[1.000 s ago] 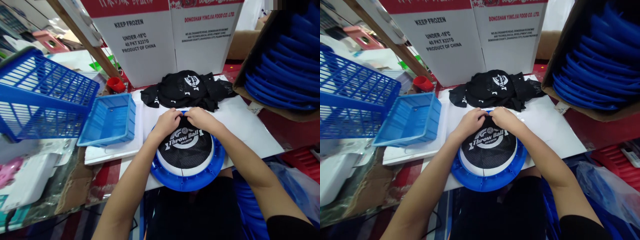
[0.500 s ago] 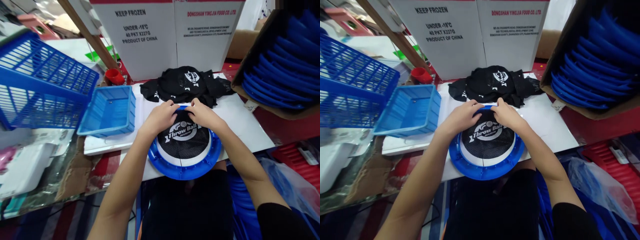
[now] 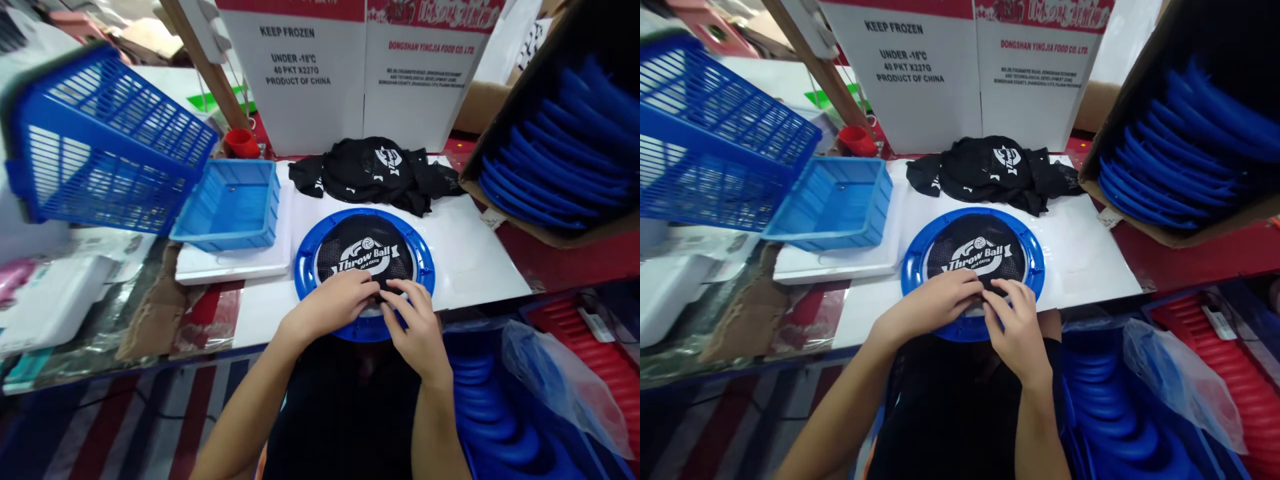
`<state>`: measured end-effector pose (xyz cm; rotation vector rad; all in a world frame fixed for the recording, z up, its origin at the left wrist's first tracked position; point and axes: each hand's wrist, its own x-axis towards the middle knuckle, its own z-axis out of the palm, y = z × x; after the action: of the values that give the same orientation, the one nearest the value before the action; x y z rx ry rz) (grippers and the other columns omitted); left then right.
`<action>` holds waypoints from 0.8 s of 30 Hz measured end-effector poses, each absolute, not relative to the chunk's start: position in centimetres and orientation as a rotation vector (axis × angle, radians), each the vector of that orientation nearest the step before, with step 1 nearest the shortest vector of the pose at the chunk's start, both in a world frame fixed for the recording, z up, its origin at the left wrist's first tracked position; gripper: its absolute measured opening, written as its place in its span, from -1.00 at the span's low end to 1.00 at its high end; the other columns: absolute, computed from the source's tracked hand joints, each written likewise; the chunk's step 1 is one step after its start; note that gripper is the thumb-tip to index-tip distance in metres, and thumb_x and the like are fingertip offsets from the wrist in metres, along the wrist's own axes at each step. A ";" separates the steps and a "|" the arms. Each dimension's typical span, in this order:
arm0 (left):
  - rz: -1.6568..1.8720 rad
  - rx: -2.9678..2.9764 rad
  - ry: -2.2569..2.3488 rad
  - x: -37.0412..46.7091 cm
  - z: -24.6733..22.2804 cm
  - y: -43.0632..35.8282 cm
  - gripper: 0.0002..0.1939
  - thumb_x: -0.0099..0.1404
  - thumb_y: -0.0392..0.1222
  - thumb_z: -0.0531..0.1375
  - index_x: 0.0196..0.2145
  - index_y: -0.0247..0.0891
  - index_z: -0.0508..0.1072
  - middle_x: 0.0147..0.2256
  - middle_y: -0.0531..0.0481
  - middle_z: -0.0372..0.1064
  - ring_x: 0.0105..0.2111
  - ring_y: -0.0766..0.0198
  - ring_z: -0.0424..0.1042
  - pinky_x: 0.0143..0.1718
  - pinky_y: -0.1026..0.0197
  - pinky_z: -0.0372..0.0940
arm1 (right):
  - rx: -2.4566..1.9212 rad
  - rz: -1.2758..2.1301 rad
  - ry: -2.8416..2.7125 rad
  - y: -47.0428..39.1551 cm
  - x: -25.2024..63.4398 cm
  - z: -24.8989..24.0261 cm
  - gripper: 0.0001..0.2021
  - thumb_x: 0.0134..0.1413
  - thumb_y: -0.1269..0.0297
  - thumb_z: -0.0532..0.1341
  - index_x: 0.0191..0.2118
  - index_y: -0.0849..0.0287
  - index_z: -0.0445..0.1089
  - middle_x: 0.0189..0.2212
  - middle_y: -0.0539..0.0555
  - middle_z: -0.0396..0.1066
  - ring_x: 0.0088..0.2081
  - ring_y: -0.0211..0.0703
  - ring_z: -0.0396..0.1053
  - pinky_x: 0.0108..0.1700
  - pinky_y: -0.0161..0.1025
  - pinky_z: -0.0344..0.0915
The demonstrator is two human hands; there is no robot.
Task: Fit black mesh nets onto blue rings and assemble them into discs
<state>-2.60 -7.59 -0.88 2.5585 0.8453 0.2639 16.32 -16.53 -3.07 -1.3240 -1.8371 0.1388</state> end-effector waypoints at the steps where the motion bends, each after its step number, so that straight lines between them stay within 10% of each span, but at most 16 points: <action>1: 0.341 2.523 0.851 -2.9 -0.8 -8.1 -0.82 0.51 -0.32 0.13 -0.18 -0.24 0.54 -0.18 -0.10 0.49 -0.20 0.11 0.51 -0.17 0.11 0.40 | -1.334 0.117 -1.835 -16.4 16.2 -3.6 -0.61 0.35 0.42 0.24 0.19 -0.11 0.51 0.05 0.20 0.56 0.09 0.19 0.50 0.11 0.25 0.48; 24: 1.475 2.286 1.049 -1.8 -5.8 -14.2 -0.77 0.50 -0.40 0.16 -0.04 -0.19 0.57 -0.13 -0.11 0.61 -0.11 0.17 0.63 -0.05 0.08 0.56 | -1.313 0.073 -1.736 -16.3 15.4 -5.7 -0.79 0.42 0.34 0.22 -0.17 0.03 0.64 -0.27 0.09 0.66 -0.16 -0.02 0.59 -0.03 0.00 0.42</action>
<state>-1.77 -14.17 -5.77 2.2856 1.0494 1.4747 15.36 -16.28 -5.67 -1.3126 -1.7361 0.0726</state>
